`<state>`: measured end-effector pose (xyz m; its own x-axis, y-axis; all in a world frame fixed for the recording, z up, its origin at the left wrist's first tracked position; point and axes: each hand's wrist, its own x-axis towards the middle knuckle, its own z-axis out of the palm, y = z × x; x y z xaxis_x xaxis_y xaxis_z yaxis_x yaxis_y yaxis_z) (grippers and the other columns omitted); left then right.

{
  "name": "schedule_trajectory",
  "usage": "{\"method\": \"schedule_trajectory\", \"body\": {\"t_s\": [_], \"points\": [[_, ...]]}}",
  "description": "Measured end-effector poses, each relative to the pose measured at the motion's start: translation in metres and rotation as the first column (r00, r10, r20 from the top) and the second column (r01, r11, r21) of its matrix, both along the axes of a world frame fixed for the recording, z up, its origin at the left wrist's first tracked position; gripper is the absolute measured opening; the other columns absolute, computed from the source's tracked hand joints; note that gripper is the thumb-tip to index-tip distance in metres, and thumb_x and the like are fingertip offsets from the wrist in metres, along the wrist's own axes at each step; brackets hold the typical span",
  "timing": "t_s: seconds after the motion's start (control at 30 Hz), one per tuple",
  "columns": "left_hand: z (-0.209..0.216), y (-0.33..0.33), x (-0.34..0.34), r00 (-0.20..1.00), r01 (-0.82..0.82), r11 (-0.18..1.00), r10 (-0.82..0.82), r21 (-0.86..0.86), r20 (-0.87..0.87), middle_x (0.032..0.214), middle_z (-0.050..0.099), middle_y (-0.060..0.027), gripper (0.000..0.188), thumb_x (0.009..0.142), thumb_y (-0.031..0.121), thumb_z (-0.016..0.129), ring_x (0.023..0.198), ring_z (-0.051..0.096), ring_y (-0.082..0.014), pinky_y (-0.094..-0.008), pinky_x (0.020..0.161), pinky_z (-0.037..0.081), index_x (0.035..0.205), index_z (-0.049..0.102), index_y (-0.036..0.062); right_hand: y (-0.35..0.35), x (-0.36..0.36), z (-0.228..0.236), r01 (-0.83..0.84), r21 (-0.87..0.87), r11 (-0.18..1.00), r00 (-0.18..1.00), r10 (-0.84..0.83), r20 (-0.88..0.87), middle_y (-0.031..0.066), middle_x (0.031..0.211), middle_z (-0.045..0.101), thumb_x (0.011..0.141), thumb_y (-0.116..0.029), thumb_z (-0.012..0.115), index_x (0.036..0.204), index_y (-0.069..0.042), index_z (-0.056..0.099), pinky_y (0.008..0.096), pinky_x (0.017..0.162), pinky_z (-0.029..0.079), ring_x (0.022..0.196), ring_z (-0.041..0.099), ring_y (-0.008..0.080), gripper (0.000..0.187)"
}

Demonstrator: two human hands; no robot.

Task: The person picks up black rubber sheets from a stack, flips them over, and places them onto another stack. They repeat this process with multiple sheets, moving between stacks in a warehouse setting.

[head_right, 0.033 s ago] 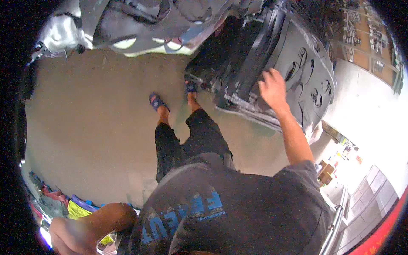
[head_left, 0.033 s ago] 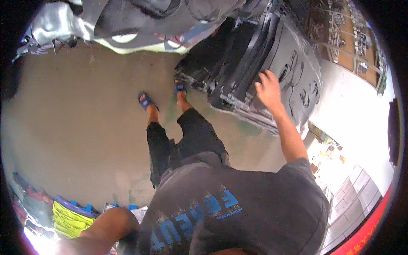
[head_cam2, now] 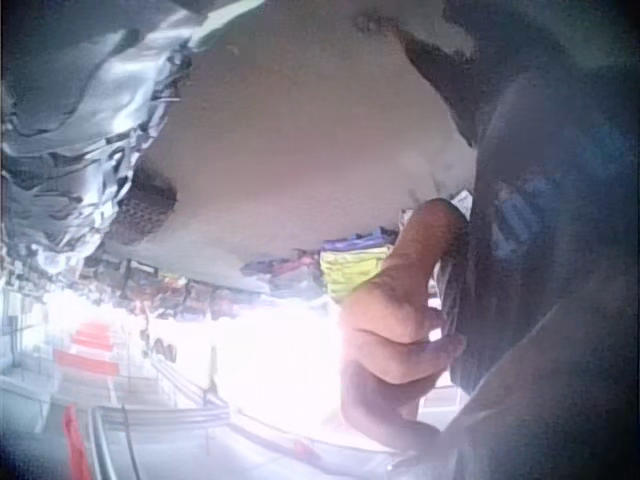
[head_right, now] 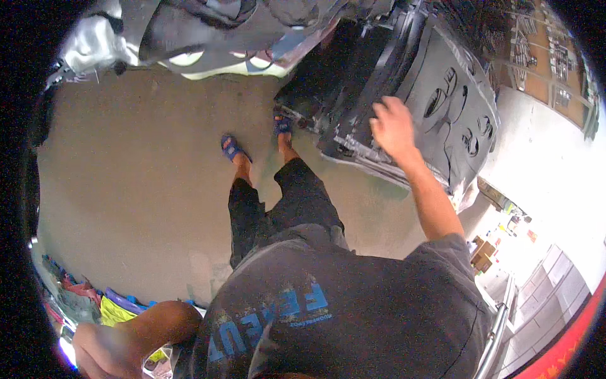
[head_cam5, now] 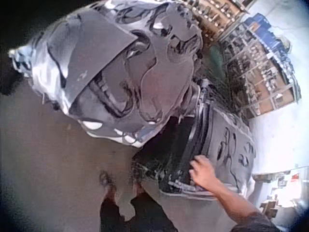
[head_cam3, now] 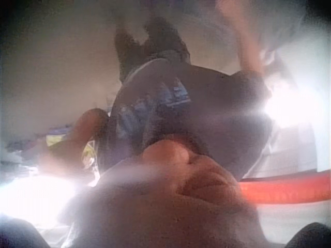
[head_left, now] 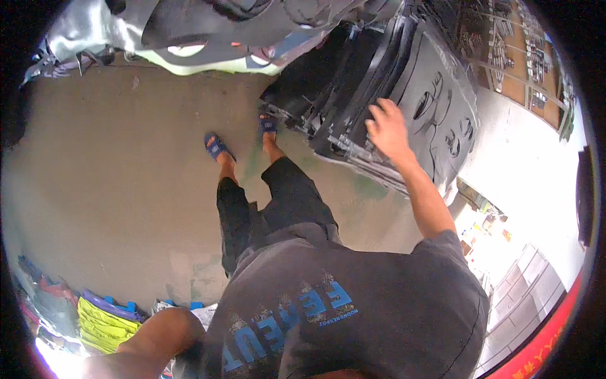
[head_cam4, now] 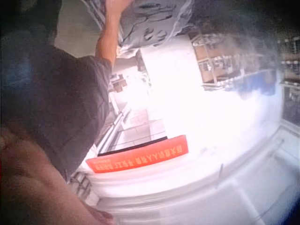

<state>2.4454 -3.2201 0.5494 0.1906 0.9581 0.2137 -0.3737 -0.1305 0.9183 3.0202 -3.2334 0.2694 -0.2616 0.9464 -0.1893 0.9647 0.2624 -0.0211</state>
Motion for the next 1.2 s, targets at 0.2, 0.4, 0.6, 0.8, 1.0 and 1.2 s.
{"method": "schedule_trajectory", "body": {"t_s": [0.2, 0.4, 0.6, 0.8, 1.0, 1.2], "points": [[-0.013, -0.043, -0.051, 0.997, -0.076, 0.997, 0.076, -0.032, 0.017, 0.089, 0.060, -0.0141, 0.038, 0.101, 0.040, 0.054, 0.062, 0.057, -0.0181, -0.0276, 0.058, 0.043, 0.093, 0.062, 0.0039, -0.012, -0.127, -0.066, -0.220, -0.544, 0.810, 0.949, 0.307, 0.073, 0.0157, 0.135, 0.059, 0.083, -0.040, 0.074, 0.120, -0.006, 0.070, 0.0584, 0.114, 0.034, 0.133, 0.049, 0.0364, 0.050], [-0.091, -0.105, -0.082, 0.914, -0.398, 0.902, 0.405, -0.166, 0.008, 0.101, 0.063, -0.0188, 0.046, 0.102, 0.045, 0.054, 0.069, 0.060, -0.0202, -0.0292, 0.064, 0.046, 0.086, 0.062, 0.0033, -0.011, -0.137, -0.077, -0.033, -0.818, 0.574, 0.814, 0.491, 0.312, 0.0144, 0.125, 0.066, 0.084, -0.047, 0.072, 0.124, -0.009, 0.072, 0.0620, 0.113, 0.030, 0.131, 0.051, 0.0335, 0.055], [-0.280, -0.139, -0.029, 0.907, -0.404, 0.676, 0.382, -0.617, -0.176, 0.109, 0.067, -0.0207, 0.053, 0.104, 0.047, 0.053, 0.077, 0.063, -0.0195, -0.0287, 0.069, 0.049, 0.080, 0.064, 0.0013, 0.025, -0.150, -0.180, -0.166, -0.682, 0.712, 0.881, 0.417, 0.221, 0.0145, 0.120, 0.069, 0.090, -0.037, 0.066, 0.114, -0.010, 0.073, 0.0559, 0.108, 0.042, 0.121, 0.060, 0.0349, 0.037], [-0.498, -0.177, 0.098, 0.931, -0.361, 0.379, 0.096, -0.852, -0.351, 0.087, 0.069, -0.0054, 0.040, 0.106, 0.034, 0.058, 0.074, 0.061, -0.0100, -0.0257, 0.069, 0.049, 0.096, 0.072, -0.0023, 0.131, -0.096, -0.387, -0.090, -0.680, 0.728, 0.839, 0.424, 0.342, 0.0160, 0.136, 0.062, 0.095, -0.044, 0.061, 0.126, -0.006, 0.068, 0.0532, 0.108, 0.044, 0.132, 0.053, 0.0353, 0.049], [-0.642, -0.183, 0.206, 0.981, -0.159, 0.304, 0.158, -0.939, -0.115, 0.087, 0.068, -0.0052, 0.038, 0.107, 0.030, 0.055, 0.080, 0.061, -0.0117, -0.0278, 0.076, 0.049, 0.101, 0.071, -0.0035, 0.178, -0.086, -0.519, -0.023, -0.800, 0.599, 0.806, 0.485, 0.340, 0.0137, 0.150, 0.053, 0.098, -0.061, 0.049, 0.138, -0.013, 0.064, 0.0507, 0.117, 0.036, 0.140, 0.047, 0.0361, 0.064], [-0.674, -0.172, 0.215, 0.969, -0.058, 0.215, 0.246, -0.975, -0.004, 0.089, 0.067, -0.0045, 0.039, 0.108, 0.030, 0.054, 0.082, 0.061, -0.0119, -0.0291, 0.079, 0.049, 0.099, 0.069, -0.0052, 0.190, -0.097, -0.460, -0.222, -0.857, 0.465, 0.672, 0.710, 0.211, 0.0231, 0.097, 0.072, 0.098, -0.061, 0.050, 0.095, -0.003, 0.075, 0.0540, 0.090, 0.052, 0.098, 0.066, 0.0457, 0.063]]}}
